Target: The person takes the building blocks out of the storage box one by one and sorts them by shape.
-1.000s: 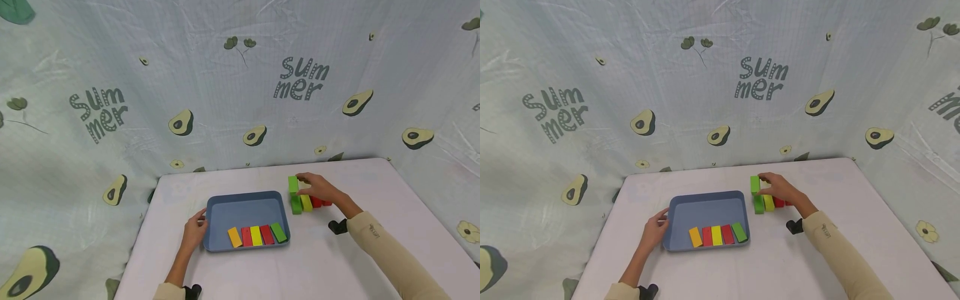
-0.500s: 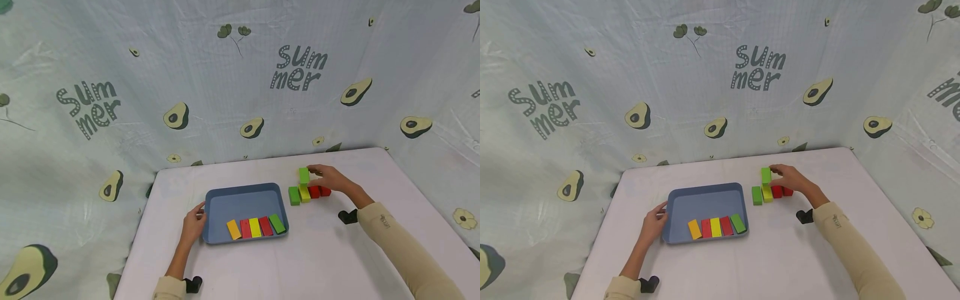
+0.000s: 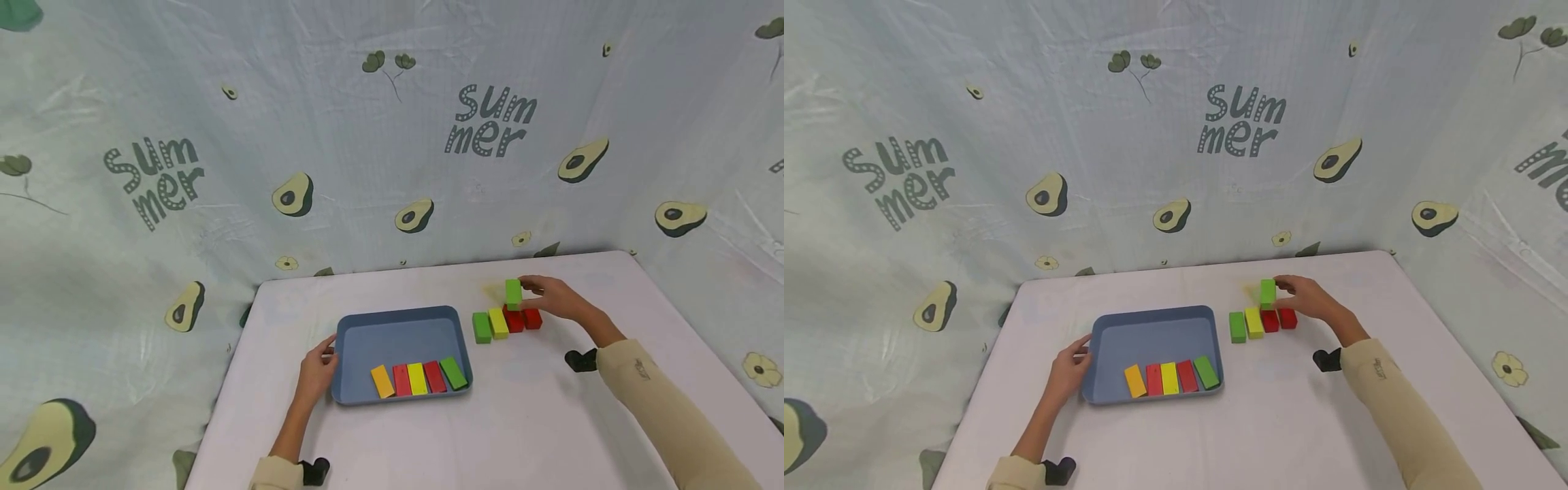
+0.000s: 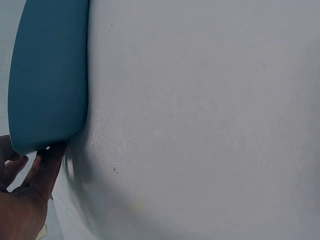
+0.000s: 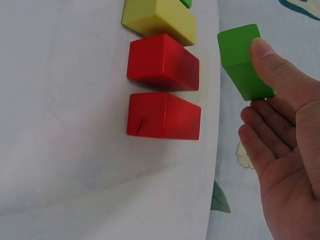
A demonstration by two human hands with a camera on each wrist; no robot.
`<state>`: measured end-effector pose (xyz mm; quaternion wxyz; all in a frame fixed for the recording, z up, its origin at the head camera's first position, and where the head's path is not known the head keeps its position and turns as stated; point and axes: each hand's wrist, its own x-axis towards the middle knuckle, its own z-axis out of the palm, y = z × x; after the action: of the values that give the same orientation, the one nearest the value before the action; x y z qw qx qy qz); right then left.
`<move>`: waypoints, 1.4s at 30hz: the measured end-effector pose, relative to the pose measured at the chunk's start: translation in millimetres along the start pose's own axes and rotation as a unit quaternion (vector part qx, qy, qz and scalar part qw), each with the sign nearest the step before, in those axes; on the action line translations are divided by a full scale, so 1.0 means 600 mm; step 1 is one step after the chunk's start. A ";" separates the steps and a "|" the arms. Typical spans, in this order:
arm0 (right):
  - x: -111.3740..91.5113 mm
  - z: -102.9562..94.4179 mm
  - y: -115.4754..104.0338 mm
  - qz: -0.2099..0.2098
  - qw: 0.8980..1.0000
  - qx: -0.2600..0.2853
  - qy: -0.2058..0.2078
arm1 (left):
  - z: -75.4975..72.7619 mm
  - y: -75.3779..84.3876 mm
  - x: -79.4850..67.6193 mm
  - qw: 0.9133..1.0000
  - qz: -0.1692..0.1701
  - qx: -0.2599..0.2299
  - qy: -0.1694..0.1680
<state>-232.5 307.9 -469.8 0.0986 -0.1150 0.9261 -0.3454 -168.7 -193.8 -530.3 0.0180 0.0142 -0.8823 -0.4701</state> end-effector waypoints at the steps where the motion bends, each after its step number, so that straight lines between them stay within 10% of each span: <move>1: -0.001 -0.002 0.001 0.003 1.000 0.001 0.001 | 0.001 -0.001 0.000 1.000 -0.001 0.000 0.001; 42: -0.054 -0.045 0.072 0.035 0.999 0.010 0.000 | -0.003 0.002 -0.001 1.000 -0.001 0.009 -0.006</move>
<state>-215.0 365.6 -475.2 0.1119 -0.0817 0.9259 -0.3514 -167.8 -194.5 -528.2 0.0120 0.0129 -0.8864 -0.4626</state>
